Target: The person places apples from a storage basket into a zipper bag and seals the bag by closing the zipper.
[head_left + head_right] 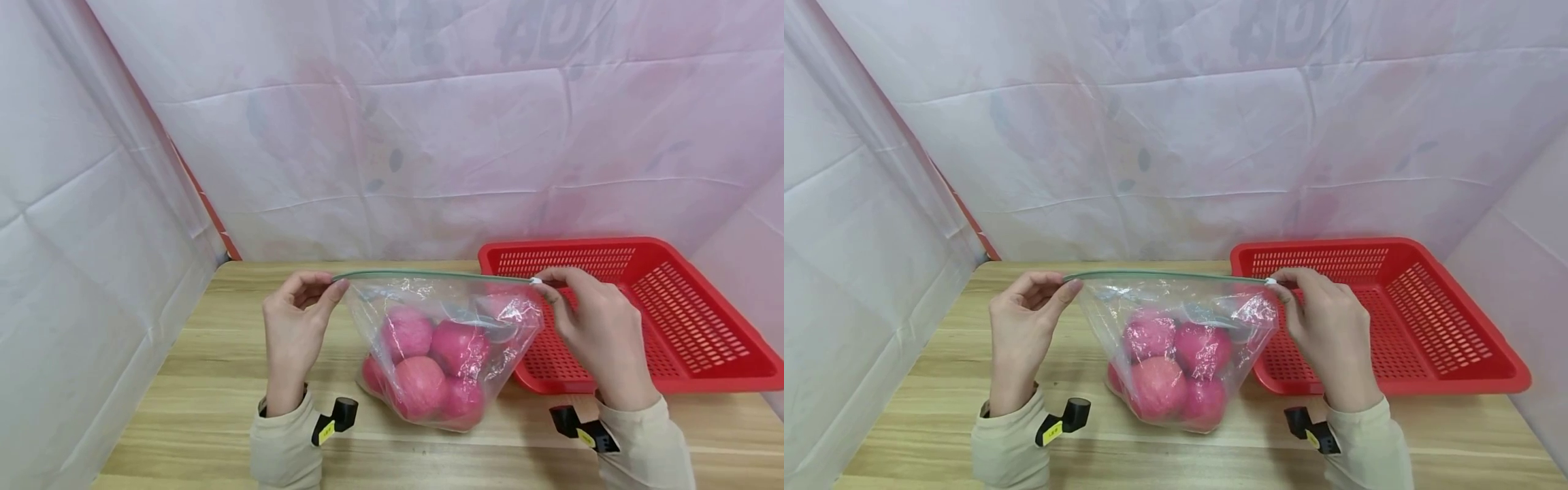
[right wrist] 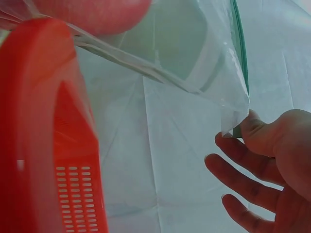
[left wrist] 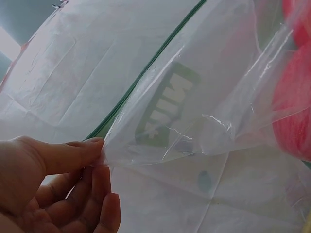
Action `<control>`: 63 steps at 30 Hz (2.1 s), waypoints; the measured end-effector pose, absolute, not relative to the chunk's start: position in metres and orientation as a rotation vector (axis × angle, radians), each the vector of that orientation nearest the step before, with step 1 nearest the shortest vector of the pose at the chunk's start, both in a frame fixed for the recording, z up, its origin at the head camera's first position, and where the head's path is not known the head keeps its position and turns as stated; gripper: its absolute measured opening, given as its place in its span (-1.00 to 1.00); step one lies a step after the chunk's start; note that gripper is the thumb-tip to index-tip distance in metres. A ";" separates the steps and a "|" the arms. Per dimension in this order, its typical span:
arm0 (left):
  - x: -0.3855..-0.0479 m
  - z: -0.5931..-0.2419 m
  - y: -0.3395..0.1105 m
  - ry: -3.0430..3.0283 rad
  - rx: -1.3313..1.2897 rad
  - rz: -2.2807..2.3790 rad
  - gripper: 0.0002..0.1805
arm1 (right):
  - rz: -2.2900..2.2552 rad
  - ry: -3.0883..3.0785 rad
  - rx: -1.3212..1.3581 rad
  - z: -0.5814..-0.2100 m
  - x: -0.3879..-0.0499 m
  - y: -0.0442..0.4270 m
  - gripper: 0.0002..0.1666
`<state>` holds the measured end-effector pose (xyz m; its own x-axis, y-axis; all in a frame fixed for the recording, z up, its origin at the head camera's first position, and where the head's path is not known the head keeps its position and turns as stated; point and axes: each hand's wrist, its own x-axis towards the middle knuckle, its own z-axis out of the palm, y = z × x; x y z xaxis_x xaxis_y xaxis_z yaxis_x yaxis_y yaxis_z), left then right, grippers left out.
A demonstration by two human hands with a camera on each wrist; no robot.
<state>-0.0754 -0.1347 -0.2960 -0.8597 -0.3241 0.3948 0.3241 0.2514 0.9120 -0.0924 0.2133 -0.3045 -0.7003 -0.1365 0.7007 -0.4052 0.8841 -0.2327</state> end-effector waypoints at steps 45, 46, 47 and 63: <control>-0.066 -0.304 -0.174 -2.655 -0.226 -1.554 -0.25 | 0.678 -2.840 0.485 -0.298 -0.061 0.173 0.54; -0.065 -0.309 -0.176 -2.722 -0.268 -1.535 -0.19 | 0.674 -2.857 0.479 -0.298 -0.061 0.173 0.55; -0.064 -0.314 -0.177 -2.786 -0.301 -1.508 -0.11 | 0.675 -2.881 0.473 -0.298 -0.060 0.172 0.56; -0.065 -0.370 -0.150 -2.914 -0.694 -1.637 0.41 | 0.668 -2.833 0.575 -0.313 -0.067 0.159 0.50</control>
<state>-0.0653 -0.1497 -0.3704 -0.8822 0.4694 -0.0380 0.2117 0.4674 0.8583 -0.0671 0.1593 -0.3130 -0.9102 -0.3280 0.2527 -0.4064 0.8249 -0.3930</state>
